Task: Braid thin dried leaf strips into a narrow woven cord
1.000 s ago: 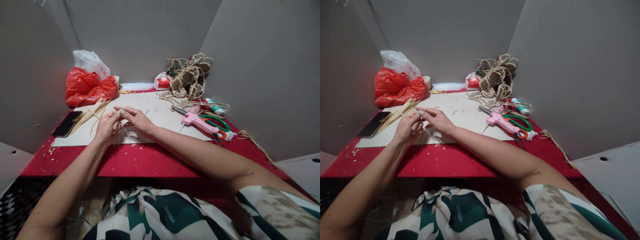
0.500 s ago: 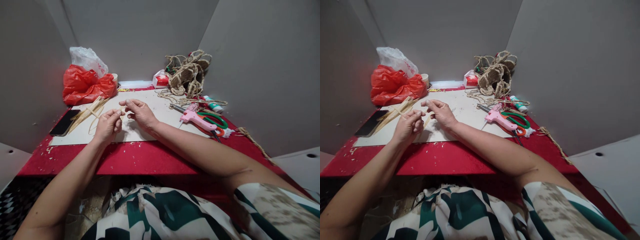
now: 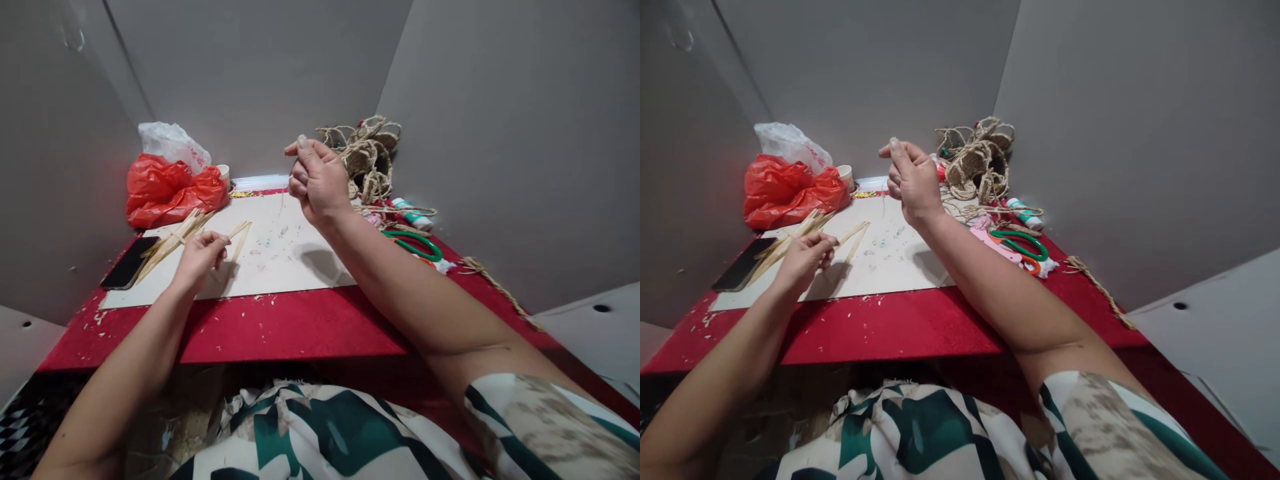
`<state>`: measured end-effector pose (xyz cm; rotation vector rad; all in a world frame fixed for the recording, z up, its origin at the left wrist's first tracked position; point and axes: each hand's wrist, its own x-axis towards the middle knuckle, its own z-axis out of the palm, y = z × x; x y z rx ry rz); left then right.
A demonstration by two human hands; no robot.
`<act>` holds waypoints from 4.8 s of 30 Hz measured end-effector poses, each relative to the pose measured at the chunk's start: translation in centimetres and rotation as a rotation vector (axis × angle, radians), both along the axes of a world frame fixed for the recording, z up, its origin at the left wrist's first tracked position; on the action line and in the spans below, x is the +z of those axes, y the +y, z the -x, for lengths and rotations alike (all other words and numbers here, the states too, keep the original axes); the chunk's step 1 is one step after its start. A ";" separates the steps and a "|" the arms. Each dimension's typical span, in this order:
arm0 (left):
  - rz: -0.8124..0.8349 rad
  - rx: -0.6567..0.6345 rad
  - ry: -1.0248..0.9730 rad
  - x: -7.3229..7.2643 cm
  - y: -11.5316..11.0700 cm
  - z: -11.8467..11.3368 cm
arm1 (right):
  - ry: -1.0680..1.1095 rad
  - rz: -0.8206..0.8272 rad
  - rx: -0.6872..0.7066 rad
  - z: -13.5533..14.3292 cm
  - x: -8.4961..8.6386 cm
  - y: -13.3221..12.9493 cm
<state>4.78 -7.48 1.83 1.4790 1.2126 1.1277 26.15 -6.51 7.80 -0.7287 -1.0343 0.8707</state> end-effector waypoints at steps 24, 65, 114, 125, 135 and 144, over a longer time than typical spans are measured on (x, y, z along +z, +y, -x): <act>-0.054 0.065 0.760 -0.8 11.3 -3.8 | 0.026 0.405 0.218 -0.6 -4.2 3.4; 0.325 -0.425 -0.472 2.1 0.8 -2.6 | -0.062 0.164 0.643 3.1 -5.4 1.0; -0.497 -0.018 0.117 -0.5 -0.7 -4.1 | -0.460 0.258 0.503 2.4 -3.9 0.1; -0.532 0.059 0.063 0.4 -0.7 -3.5 | -0.480 0.276 0.695 0.8 -3.4 0.6; -0.375 0.066 -0.080 0.3 0.6 -3.2 | -0.637 0.163 0.547 0.3 -3.2 1.0; -0.384 0.105 -0.146 0.7 0.1 -3.3 | -0.921 0.000 0.216 1.3 -3.4 0.9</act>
